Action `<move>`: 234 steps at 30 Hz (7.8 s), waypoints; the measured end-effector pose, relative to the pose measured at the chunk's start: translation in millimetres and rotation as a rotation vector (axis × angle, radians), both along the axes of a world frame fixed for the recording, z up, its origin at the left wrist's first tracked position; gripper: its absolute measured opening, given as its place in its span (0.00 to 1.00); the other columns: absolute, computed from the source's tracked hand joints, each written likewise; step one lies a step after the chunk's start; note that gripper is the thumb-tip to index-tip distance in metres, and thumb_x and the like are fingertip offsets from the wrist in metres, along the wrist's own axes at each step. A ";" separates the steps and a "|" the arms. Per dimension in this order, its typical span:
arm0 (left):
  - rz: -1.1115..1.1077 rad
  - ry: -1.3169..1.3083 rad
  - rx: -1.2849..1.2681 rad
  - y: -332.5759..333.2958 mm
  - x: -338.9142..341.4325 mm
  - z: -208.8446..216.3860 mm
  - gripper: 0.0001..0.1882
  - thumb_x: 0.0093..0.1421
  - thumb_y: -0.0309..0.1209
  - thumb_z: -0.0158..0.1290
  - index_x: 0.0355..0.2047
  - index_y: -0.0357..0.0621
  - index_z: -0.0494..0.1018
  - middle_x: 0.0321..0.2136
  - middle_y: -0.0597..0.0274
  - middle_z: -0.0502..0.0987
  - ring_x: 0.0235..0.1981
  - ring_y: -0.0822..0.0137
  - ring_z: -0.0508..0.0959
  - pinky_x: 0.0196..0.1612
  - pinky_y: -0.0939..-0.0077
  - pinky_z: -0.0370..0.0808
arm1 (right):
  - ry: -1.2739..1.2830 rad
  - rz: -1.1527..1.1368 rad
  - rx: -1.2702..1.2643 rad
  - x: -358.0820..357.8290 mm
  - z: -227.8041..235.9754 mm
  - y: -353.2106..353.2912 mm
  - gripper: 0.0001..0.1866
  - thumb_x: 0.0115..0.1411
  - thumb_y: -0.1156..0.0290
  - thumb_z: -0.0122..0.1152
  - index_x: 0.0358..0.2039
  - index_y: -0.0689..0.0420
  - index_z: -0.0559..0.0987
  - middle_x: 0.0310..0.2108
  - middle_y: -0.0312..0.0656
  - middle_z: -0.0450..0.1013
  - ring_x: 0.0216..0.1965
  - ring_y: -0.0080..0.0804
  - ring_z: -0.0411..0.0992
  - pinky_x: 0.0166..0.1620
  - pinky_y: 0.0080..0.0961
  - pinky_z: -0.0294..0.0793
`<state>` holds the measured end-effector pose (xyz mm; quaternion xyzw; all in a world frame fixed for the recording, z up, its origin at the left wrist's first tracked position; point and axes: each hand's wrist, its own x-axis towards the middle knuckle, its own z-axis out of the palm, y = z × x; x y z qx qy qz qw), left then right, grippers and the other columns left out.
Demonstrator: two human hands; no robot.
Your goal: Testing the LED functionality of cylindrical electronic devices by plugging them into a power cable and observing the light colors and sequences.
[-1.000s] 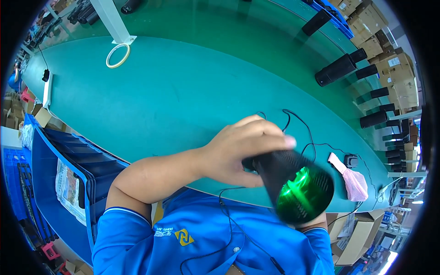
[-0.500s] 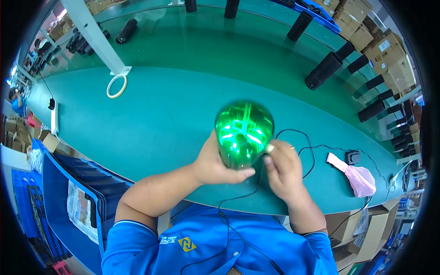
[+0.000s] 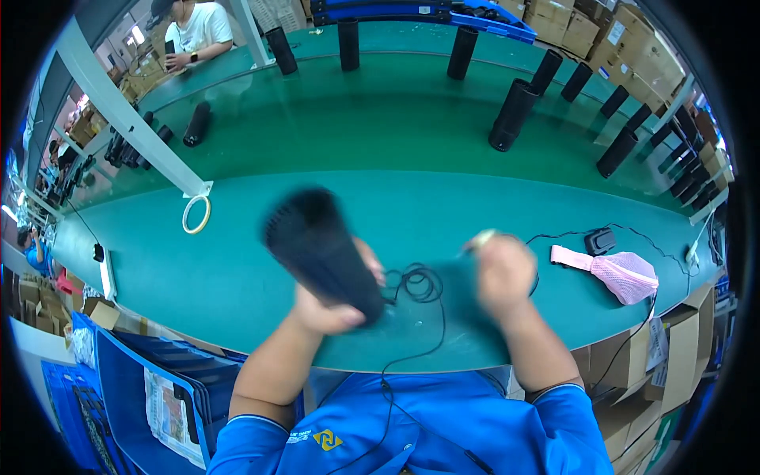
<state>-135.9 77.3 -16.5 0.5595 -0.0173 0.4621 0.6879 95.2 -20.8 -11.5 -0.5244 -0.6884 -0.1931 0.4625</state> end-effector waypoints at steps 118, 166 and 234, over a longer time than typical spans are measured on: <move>-0.177 0.256 -0.545 10.3 15.2 -21.6 0.46 0.44 0.41 0.61 0.62 0.45 0.52 0.50 0.48 0.68 0.50 0.52 0.72 0.52 0.47 0.71 | 1.151 0.521 -0.992 -27.0 17.0 -7.3 0.13 0.62 0.72 0.49 0.22 0.59 0.77 0.14 0.30 0.64 0.13 0.14 0.57 0.18 0.12 0.52; -0.126 0.135 -0.507 -2.1 18.6 -21.2 0.45 0.46 0.33 0.56 0.64 0.50 0.47 0.51 0.50 0.67 0.50 0.55 0.72 0.55 0.55 0.69 | 0.794 0.204 -0.581 -48.8 10.7 -7.7 0.08 0.50 0.82 0.60 0.31 0.60 0.73 0.23 0.36 0.73 0.19 0.22 0.67 0.23 0.19 0.66; 0.326 0.573 0.147 -6.9 9.0 -27.8 0.41 0.42 0.31 0.66 0.56 0.42 0.59 0.46 0.54 0.69 0.44 0.61 0.73 0.46 0.67 0.71 | 0.263 0.197 -0.497 -60.7 -22.3 15.4 0.39 0.42 0.69 0.69 0.56 0.60 0.64 0.51 0.48 0.68 0.46 0.42 0.68 0.50 0.31 0.65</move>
